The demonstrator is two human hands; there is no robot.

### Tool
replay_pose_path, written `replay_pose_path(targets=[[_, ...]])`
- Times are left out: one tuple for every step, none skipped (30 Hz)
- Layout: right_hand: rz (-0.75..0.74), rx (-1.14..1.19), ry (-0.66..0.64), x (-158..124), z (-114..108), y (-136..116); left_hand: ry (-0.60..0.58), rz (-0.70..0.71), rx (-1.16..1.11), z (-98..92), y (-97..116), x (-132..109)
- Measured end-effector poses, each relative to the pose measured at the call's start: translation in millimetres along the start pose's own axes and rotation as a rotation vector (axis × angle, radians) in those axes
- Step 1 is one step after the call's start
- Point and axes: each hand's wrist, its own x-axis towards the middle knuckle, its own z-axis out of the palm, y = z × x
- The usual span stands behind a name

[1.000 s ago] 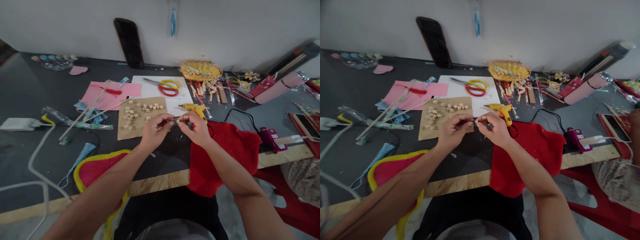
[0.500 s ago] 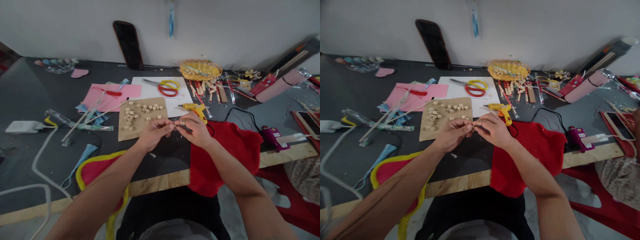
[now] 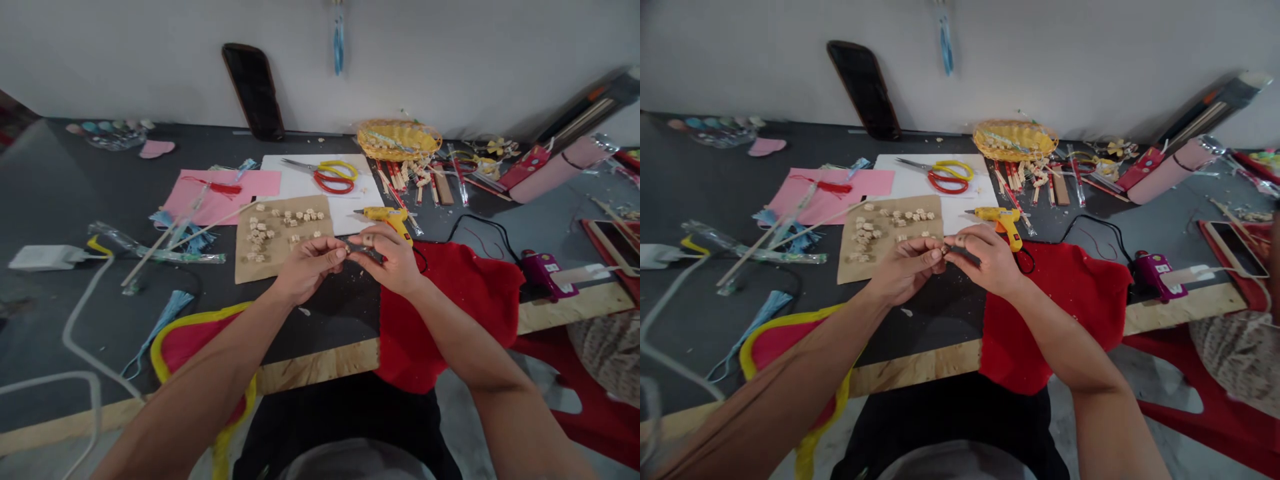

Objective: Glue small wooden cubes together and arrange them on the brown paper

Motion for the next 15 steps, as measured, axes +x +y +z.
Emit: replay_pose_path(targets=[[0.000,0.001,-0.005,-0.2,0.2,0.1,-0.004,0.001,0.001,-0.2,-0.1,0.0],[-0.006,0.004,-0.013,-0.3,0.3,0.2,-0.009,0.000,0.004,-0.5,-0.2,0.0],[-0.014,0.007,-0.021,-0.4,0.4,0.3,-0.014,0.001,0.009,-0.8,-0.3,0.0],[-0.022,0.010,-0.026,-0.4,0.4,0.5,-0.017,0.003,0.016,-1.0,-0.3,-0.2],[-0.027,0.011,-0.029,-0.4,0.4,0.6,-0.022,0.005,0.024,-1.2,-0.2,-0.3],[-0.026,0.011,-0.032,-0.4,0.3,0.6,-0.028,0.008,0.033,-1.3,-0.2,-0.4],[-0.022,0.012,-0.035,-0.3,0.1,0.6,-0.034,0.014,0.043,-1.4,-0.2,-0.6],[-0.018,0.012,-0.039,-0.2,-0.1,0.5,-0.040,0.023,0.054,-1.7,-0.4,-0.6],[-0.016,0.013,-0.041,-0.1,-0.2,0.3,-0.044,0.033,0.066,-2.1,-0.8,-0.6],[-0.017,0.016,-0.040,-0.1,-0.3,0.1,-0.043,0.045,0.079,-2.8,-1.5,-0.5],[-0.018,0.020,-0.037,-0.2,-0.2,-0.1,-0.038,0.060,0.095,-3.6,-2.4,-0.3],[-0.017,0.028,-0.035,-0.4,0.0,-0.2,-0.028,0.077,0.112,-4.6,-3.6,0.0],[-0.010,0.039,-0.033,-0.7,0.3,-0.2,-0.019,0.093,0.130,-5.7,-4.8,0.2],[0.004,0.052,-0.031,-1.1,0.8,-0.1,-0.008,0.106,0.147,-6.8,-5.9,0.4],[0.023,0.066,-0.030,-1.5,1.4,0.1,0.001,0.114,0.162,-7.8,-7.0,0.6]])
